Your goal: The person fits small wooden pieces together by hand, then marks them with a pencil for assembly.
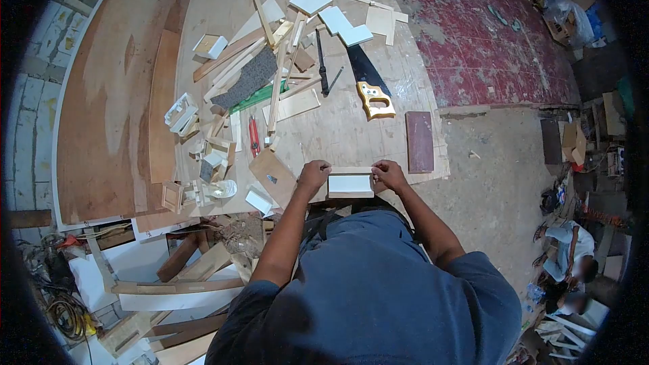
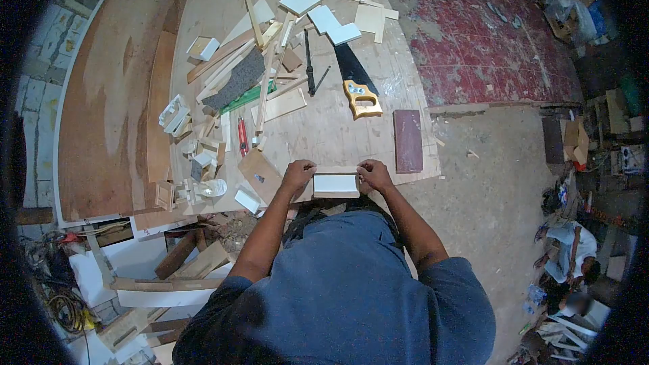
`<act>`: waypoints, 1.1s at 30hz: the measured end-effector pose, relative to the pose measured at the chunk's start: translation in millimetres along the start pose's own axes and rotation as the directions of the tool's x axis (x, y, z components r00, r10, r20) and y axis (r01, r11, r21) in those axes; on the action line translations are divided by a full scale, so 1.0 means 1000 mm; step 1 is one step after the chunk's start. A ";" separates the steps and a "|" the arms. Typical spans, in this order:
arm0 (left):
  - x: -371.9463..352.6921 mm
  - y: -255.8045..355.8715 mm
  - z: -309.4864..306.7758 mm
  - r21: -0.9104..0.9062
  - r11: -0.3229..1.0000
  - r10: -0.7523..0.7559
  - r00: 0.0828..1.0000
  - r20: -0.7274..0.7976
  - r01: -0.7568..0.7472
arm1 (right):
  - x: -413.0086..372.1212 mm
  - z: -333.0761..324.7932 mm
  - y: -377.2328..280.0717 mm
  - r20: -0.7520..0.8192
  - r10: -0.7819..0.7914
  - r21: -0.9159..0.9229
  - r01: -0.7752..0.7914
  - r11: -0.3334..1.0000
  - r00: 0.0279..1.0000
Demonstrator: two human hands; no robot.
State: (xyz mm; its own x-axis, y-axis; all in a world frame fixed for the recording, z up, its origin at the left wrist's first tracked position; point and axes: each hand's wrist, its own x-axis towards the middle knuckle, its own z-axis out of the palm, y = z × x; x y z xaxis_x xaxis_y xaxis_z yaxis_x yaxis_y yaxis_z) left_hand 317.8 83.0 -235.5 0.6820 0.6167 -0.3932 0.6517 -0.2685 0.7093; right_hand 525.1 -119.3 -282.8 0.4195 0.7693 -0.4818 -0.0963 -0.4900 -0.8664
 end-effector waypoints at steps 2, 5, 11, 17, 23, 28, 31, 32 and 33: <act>0.000 -0.002 0.002 0.008 1.000 0.018 1.000 -0.012 -0.018 | 0.000 0.001 0.000 -0.006 0.003 0.000 -0.003 1.000 1.000; -0.001 0.003 0.001 0.002 1.000 0.013 1.000 0.002 -0.013 | -0.002 0.001 -0.012 -0.042 0.037 -0.028 -0.038 0.999 0.998; -0.011 0.034 0.000 0.128 0.992 -0.001 0.999 -0.035 0.005 | 0.001 0.011 -0.037 -0.119 -0.060 -0.418 0.005 0.909 0.991; 0.001 0.040 0.006 0.342 0.938 -0.052 0.999 -0.012 0.053 | 0.010 0.018 -0.066 -0.077 0.021 -0.562 -0.061 0.825 0.997; 0.004 0.041 0.007 0.345 0.937 -0.074 0.997 0.027 0.061 | 0.013 0.021 -0.073 -0.041 0.108 -0.601 -0.111 0.792 0.993; 0.001 0.049 0.005 0.354 0.927 -0.140 0.990 0.015 0.126 | 0.017 0.021 -0.066 -0.048 0.095 -0.595 -0.105 0.797 0.994; 0.003 0.046 0.006 0.363 0.922 -0.158 0.987 0.035 0.134 | 0.016 0.022 -0.065 -0.055 0.096 -0.589 -0.110 0.800 0.994; 0.005 0.045 0.007 0.363 0.922 -0.156 0.987 0.035 0.133 | 0.016 0.022 -0.065 -0.056 0.095 -0.590 -0.109 0.800 0.994; 0.006 0.044 0.009 0.369 0.919 -0.160 0.987 0.033 0.137 | 0.015 0.022 -0.065 -0.052 0.093 -0.590 -0.106 0.801 0.994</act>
State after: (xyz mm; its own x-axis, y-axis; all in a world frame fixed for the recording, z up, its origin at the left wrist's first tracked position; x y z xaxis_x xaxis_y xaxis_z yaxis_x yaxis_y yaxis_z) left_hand 353.7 68.4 -211.6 0.5797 0.6268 -0.5206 0.8147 -0.4354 0.3829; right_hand 517.9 -66.6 -236.7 0.4549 0.6979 -0.5531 0.4109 -0.7156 -0.5649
